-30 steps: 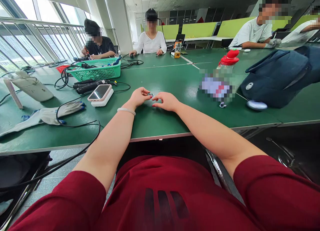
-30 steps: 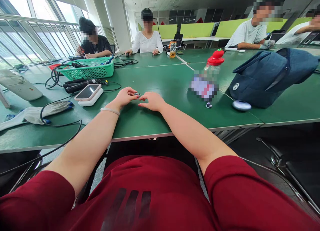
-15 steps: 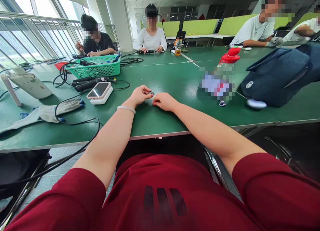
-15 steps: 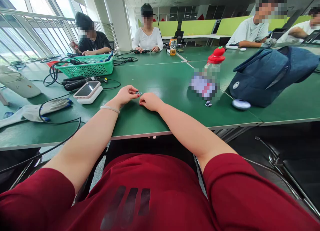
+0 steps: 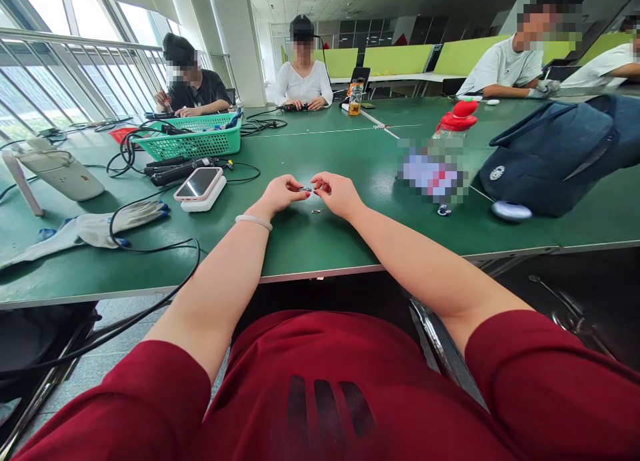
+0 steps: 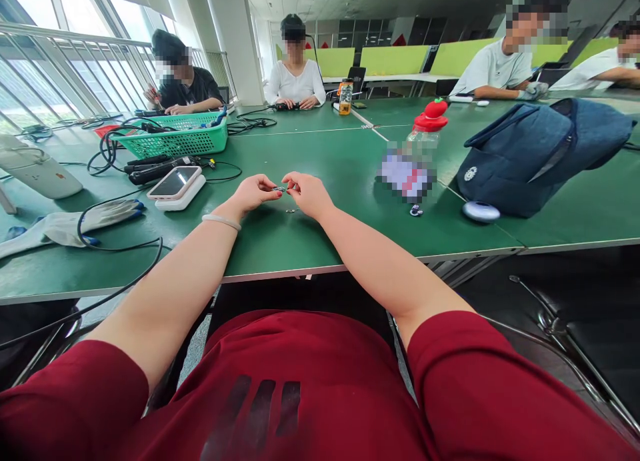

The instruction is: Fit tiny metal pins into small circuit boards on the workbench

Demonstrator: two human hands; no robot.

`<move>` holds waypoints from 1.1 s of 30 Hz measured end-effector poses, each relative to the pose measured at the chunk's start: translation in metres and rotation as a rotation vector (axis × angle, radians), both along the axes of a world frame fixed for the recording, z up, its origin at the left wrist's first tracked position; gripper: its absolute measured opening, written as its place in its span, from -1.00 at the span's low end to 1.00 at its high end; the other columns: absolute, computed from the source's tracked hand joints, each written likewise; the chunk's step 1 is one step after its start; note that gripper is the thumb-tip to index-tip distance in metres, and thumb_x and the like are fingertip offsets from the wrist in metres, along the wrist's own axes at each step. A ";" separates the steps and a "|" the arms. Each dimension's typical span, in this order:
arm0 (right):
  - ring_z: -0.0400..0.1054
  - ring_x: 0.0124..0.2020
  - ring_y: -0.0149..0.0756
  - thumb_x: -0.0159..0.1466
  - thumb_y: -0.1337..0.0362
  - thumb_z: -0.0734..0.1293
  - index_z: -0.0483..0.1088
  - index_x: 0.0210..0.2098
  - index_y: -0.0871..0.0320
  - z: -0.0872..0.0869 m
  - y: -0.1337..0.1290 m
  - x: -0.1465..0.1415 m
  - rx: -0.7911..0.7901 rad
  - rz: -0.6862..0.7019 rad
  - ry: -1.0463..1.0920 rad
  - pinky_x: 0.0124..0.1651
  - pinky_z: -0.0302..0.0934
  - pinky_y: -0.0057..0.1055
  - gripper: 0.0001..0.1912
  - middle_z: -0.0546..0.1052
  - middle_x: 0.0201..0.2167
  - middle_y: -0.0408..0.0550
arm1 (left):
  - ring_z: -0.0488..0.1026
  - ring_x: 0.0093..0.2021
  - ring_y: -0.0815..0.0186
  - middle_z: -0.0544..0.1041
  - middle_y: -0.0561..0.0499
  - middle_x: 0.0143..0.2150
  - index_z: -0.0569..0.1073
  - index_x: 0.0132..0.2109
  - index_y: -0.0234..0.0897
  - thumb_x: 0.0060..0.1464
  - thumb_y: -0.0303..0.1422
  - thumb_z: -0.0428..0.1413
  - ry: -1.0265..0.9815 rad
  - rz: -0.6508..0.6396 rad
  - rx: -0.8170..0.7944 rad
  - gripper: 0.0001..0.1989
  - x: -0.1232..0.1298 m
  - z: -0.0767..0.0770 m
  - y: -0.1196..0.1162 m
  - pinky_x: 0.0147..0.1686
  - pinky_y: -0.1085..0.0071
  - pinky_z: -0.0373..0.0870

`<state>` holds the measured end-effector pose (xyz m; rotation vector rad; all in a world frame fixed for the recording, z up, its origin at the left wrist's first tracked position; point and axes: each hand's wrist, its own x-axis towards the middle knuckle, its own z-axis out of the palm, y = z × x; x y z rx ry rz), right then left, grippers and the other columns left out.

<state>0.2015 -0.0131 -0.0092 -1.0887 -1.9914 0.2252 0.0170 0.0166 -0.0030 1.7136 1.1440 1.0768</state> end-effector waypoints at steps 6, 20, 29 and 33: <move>0.29 -0.23 -0.19 0.24 0.39 0.17 0.41 -0.09 0.17 0.006 -0.006 -0.004 0.141 -0.038 -0.250 -0.08 0.13 -0.30 -0.71 0.53 -0.24 0.02 | 0.47 -0.35 0.34 0.52 0.05 -0.45 0.34 -0.44 -0.32 -0.42 -0.40 0.38 -0.079 -0.085 -0.037 -0.61 0.003 0.004 -0.005 -0.17 0.28 0.35; 0.30 -0.22 -0.16 0.33 0.34 0.10 0.33 0.14 0.18 0.005 -0.003 -0.005 0.262 -0.099 -0.428 -0.06 0.05 -0.25 -0.58 0.57 -0.29 0.07 | 0.49 -0.32 0.35 0.54 0.01 -0.41 0.37 -0.40 -0.34 -0.38 -0.36 0.38 -0.186 -0.106 -0.075 -0.61 0.001 0.003 -0.004 -0.20 0.35 0.33; 0.27 -0.40 -0.33 0.11 0.15 0.38 0.54 -0.42 0.13 0.004 0.003 0.013 -0.221 -0.006 -0.176 -0.28 0.10 -0.37 -0.82 0.50 -0.45 -0.10 | 0.42 -0.43 0.40 0.48 0.06 -0.47 0.41 -0.37 -0.31 -0.34 -0.35 0.38 -0.074 0.015 -0.064 -0.64 -0.004 -0.003 0.003 -0.32 0.38 0.31; 0.24 -0.41 -0.37 0.01 0.14 0.44 0.55 -0.45 0.09 0.000 0.007 0.015 -0.299 0.090 -0.269 -0.30 0.09 -0.40 -0.83 0.46 -0.46 -0.14 | 0.42 -0.43 0.38 0.47 0.07 -0.49 0.40 -0.39 -0.31 -0.37 -0.38 0.39 -0.060 0.015 -0.062 -0.64 -0.001 0.000 0.000 -0.28 0.34 0.32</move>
